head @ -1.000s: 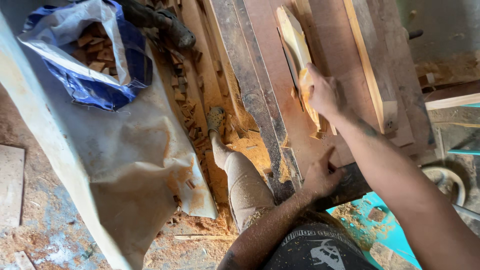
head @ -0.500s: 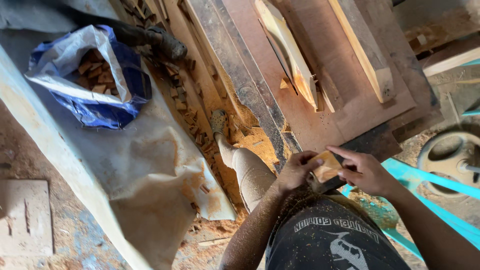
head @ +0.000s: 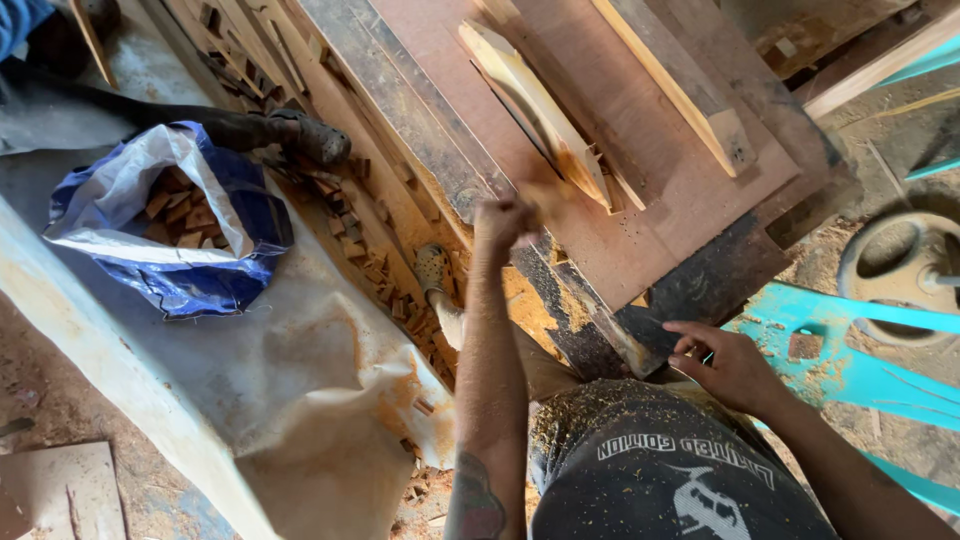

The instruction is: The person uses a table saw to cut small rectangular blocks from a larger piece of wood. They repeatedly feed the wood through the saw blade, collecting the cut pieces and placing them into a white sack on the floor. The process is repetitive, focusing on producing uniform small wood blocks.

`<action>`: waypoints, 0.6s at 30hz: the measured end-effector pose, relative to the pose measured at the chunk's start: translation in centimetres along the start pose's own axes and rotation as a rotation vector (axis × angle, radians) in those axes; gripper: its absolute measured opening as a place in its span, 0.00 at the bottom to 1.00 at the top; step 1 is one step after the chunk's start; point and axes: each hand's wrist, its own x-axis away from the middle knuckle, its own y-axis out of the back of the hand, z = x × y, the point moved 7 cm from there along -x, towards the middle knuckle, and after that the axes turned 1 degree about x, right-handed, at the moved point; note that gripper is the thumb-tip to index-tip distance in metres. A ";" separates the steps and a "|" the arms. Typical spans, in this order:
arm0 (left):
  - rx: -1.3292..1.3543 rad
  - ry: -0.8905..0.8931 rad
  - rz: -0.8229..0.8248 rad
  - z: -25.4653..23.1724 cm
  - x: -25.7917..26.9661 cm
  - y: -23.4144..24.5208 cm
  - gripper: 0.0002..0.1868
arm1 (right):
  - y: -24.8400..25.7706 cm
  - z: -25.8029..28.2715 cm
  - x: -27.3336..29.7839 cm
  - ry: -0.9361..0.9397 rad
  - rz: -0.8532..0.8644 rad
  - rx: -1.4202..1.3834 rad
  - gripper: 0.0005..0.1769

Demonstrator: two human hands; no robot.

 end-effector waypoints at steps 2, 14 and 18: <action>-0.235 0.107 0.519 1.8 2.4 -0.7 0.18 | -0.4 -1.4 0.6 -0.098 0.040 -0.008 0.28; 0.520 0.232 0.046 16.0 9.4 20.3 0.07 | -2.9 -9.8 -2.7 -0.089 0.019 -0.189 0.28; 0.723 -0.046 -0.387 11.2 7.2 35.1 0.10 | -4.3 -13.9 -4.7 -0.139 0.016 -0.209 0.29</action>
